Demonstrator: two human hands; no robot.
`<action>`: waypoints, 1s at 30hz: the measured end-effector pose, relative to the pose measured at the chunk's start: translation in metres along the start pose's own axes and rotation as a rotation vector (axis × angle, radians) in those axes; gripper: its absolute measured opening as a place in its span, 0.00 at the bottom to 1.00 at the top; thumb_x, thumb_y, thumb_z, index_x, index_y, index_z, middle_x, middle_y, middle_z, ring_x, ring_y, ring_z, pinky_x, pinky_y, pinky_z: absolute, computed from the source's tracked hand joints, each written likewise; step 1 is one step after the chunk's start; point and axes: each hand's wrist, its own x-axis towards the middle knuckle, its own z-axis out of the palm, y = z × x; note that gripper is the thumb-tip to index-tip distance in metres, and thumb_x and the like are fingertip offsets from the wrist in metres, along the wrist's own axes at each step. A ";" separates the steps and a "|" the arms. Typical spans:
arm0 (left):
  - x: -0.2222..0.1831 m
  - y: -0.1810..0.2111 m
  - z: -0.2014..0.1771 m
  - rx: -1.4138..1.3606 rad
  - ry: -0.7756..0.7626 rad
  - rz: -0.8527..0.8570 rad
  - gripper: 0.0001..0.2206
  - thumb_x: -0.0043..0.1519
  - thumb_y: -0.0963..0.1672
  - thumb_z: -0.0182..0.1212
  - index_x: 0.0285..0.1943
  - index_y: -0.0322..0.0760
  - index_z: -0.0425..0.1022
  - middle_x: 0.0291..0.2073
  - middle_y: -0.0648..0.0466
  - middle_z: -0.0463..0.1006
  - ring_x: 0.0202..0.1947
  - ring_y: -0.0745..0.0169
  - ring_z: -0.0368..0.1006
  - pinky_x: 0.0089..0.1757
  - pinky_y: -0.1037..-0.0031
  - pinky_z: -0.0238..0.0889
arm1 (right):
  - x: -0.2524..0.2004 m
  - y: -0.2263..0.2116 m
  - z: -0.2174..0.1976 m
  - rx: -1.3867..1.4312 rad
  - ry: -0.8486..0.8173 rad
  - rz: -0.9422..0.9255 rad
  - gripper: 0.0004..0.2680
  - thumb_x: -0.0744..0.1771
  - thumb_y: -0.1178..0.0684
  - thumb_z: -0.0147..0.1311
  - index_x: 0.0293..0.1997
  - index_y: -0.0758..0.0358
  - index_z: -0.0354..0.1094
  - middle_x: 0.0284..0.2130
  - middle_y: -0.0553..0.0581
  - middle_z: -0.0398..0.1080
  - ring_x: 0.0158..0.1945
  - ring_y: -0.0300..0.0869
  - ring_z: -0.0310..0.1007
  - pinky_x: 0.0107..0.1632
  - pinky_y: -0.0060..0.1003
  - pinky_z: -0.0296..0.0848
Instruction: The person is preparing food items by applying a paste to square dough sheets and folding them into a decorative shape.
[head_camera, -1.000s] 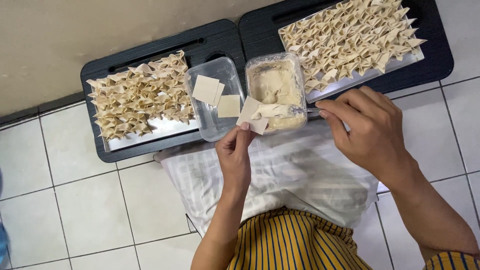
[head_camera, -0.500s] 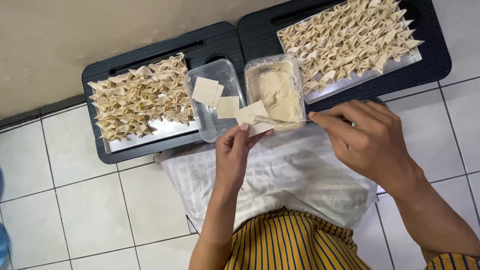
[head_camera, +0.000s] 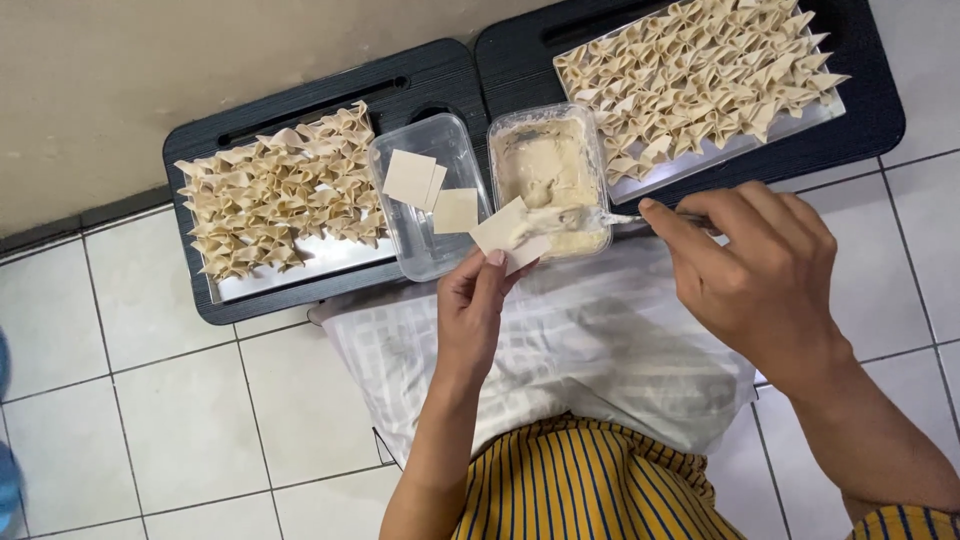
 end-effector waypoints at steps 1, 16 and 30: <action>0.000 0.002 0.001 0.000 0.000 0.000 0.15 0.70 0.41 0.50 0.57 0.17 0.75 0.51 0.42 0.78 0.49 0.54 0.76 0.57 0.65 0.72 | 0.001 0.000 -0.001 0.000 0.001 0.000 0.13 0.62 0.66 0.65 0.48 0.54 0.86 0.37 0.49 0.76 0.32 0.37 0.63 0.38 0.34 0.62; 0.001 0.012 -0.001 -0.037 -0.064 0.004 0.16 0.72 0.42 0.46 0.53 0.17 0.74 0.45 0.36 0.81 0.47 0.47 0.80 0.55 0.67 0.73 | 0.003 -0.003 0.004 0.375 -0.037 -0.020 0.17 0.59 0.75 0.56 0.47 0.65 0.83 0.35 0.58 0.75 0.24 0.39 0.64 0.26 0.33 0.61; -0.002 0.012 0.005 0.015 -0.033 0.105 0.12 0.70 0.37 0.50 0.58 0.21 0.74 0.48 0.44 0.80 0.49 0.58 0.76 0.60 0.63 0.72 | 0.011 -0.003 -0.008 0.156 0.028 -0.102 0.10 0.62 0.72 0.66 0.40 0.63 0.85 0.33 0.53 0.77 0.28 0.38 0.65 0.28 0.33 0.58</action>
